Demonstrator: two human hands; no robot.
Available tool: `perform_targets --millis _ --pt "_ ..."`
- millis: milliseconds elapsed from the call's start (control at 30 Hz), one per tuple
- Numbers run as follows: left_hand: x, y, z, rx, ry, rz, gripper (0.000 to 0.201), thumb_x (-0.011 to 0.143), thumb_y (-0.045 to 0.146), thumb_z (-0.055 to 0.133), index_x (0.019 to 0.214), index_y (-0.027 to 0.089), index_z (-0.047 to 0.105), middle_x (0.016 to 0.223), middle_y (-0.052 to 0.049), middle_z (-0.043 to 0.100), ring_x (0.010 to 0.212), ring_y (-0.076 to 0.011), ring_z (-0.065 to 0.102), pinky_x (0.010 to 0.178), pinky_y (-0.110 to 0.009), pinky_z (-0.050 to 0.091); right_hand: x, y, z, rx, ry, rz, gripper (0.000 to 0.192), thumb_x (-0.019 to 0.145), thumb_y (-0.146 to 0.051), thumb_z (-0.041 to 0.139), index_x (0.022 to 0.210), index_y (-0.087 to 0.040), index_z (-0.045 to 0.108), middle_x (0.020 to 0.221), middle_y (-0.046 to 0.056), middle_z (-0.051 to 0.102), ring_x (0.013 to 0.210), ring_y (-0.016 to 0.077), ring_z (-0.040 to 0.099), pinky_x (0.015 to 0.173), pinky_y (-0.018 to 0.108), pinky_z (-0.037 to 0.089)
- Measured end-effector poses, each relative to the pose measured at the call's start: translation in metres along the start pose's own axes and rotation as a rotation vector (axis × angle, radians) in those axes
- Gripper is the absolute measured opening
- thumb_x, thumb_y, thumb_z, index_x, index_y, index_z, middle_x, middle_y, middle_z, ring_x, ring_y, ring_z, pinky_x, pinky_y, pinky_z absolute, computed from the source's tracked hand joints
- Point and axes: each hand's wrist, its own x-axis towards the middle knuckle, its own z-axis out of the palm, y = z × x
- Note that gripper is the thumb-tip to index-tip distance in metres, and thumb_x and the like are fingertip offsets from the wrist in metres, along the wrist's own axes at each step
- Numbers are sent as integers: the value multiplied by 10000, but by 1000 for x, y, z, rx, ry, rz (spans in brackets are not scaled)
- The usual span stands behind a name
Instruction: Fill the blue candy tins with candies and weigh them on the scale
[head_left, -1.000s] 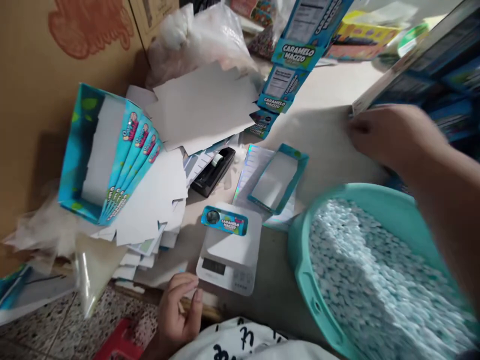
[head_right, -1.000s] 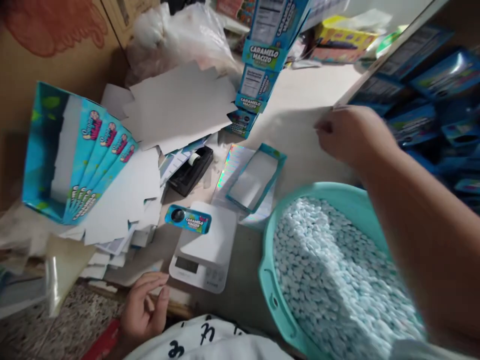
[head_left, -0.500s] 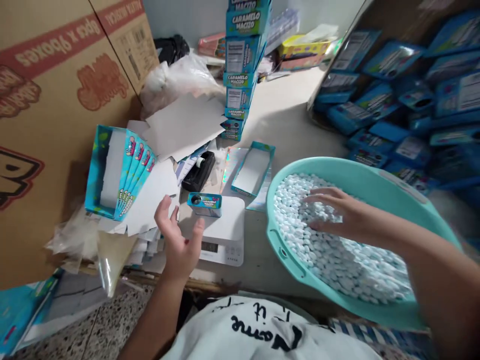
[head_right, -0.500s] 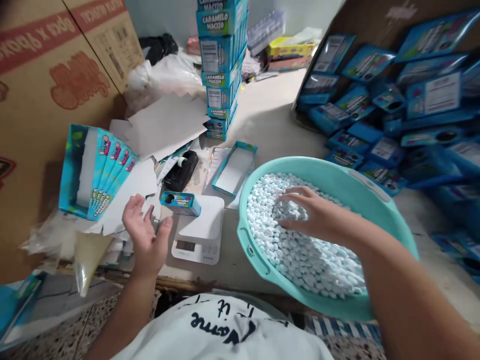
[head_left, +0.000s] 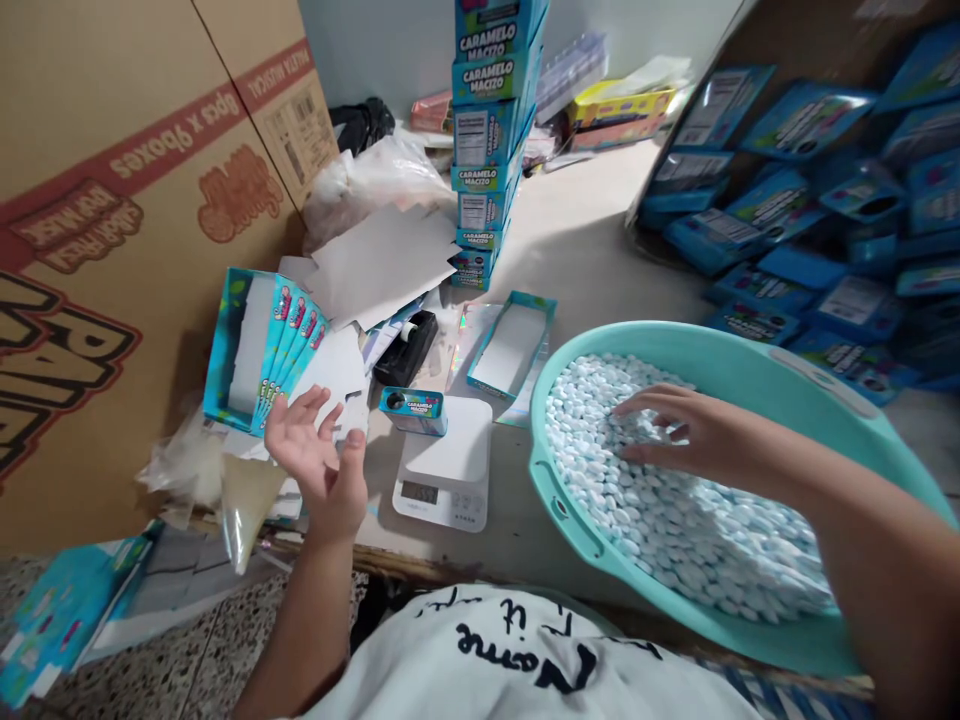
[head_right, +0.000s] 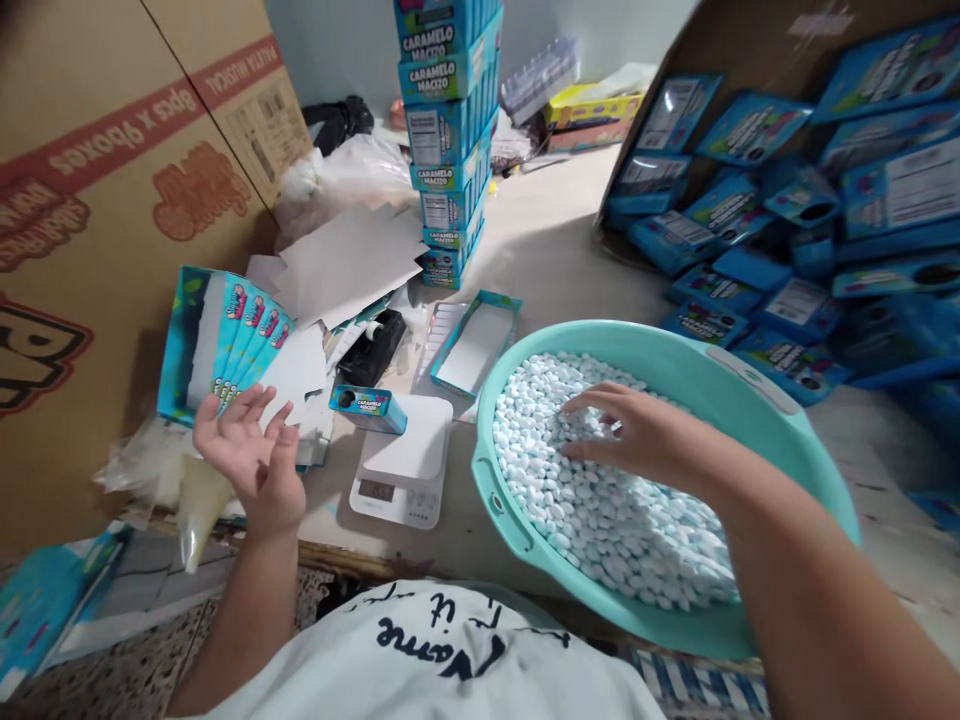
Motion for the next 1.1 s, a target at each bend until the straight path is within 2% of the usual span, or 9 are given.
perform_targets --millis 133,400,533,633,700,767,833,933,1100 --pt "9 6 2 40 -5 59 671 894 382 656 1458 337 296 1354 -118 495 1273 -256 540 1032 -492 516 -2 -5 -3 1 -8 9 554 754 -616 616 1183 -271 684 1244 133 666 1058 333 674 883 448 577" --pt "18 12 2 52 -46 -14 457 922 371 631 1344 279 483 1345 -102 528 1331 -263 511 1096 -464 480 -1 -3 -5 96 37 66 553 759 -543 603 1216 -239 669 1161 133 729 985 312 705 834 429 591" --pt "18 16 3 182 -250 43 533 911 364 674 1400 274 481 1417 -111 504 1381 -286 485 1154 -484 430 -3 -4 -8 106 11 101 601 752 -519 617 1267 -214 656 1143 128 736 970 298 708 814 408 588" --pt "21 18 9 461 -524 148 590 858 353 732 1404 274 522 1401 -108 556 1349 -324 519 1139 -494 435 -4 -2 -9 91 18 82 587 781 -506 615 1290 -216 656 1153 118 735 975 280 705 799 380 581" --pt "28 19 14 633 -726 155 503 839 283 723 1327 283 604 1309 -83 636 1208 -317 618 1023 -440 510 -5 0 -8 83 21 63 589 794 -502 614 1307 -215 652 1167 117 732 984 272 704 800 366 574" --pt "40 23 21 722 -846 139 419 829 212 681 1240 294 663 1193 -50 689 1027 -281 684 850 -366 548 -6 0 -9 85 24 49 594 798 -496 615 1314 -204 648 1140 120 739 975 270 707 807 358 566" --pt "56 30 32 740 -885 156 385 820 191 665 1188 304 690 1130 -28 704 924 -257 697 743 -328 534 -9 -2 -11 92 30 42 585 807 -490 612 1314 -198 648 1114 122 746 965 270 710 804 355 562" --pt "81 42 59 702 -872 228 378 814 193 679 1175 302 695 1139 -28 699 931 -262 694 730 -324 522 -14 -9 -16 81 33 59 557 824 -471 610 1310 -202 652 1150 126 744 972 276 710 793 356 560" --pt "117 47 137 587 -884 257 387 812 191 698 1192 263 683 1174 -55 682 1056 -289 663 862 -348 524 -22 -19 -25 77 24 96 510 842 -410 605 1303 -201 660 1201 128 732 1009 278 715 799 331 555"
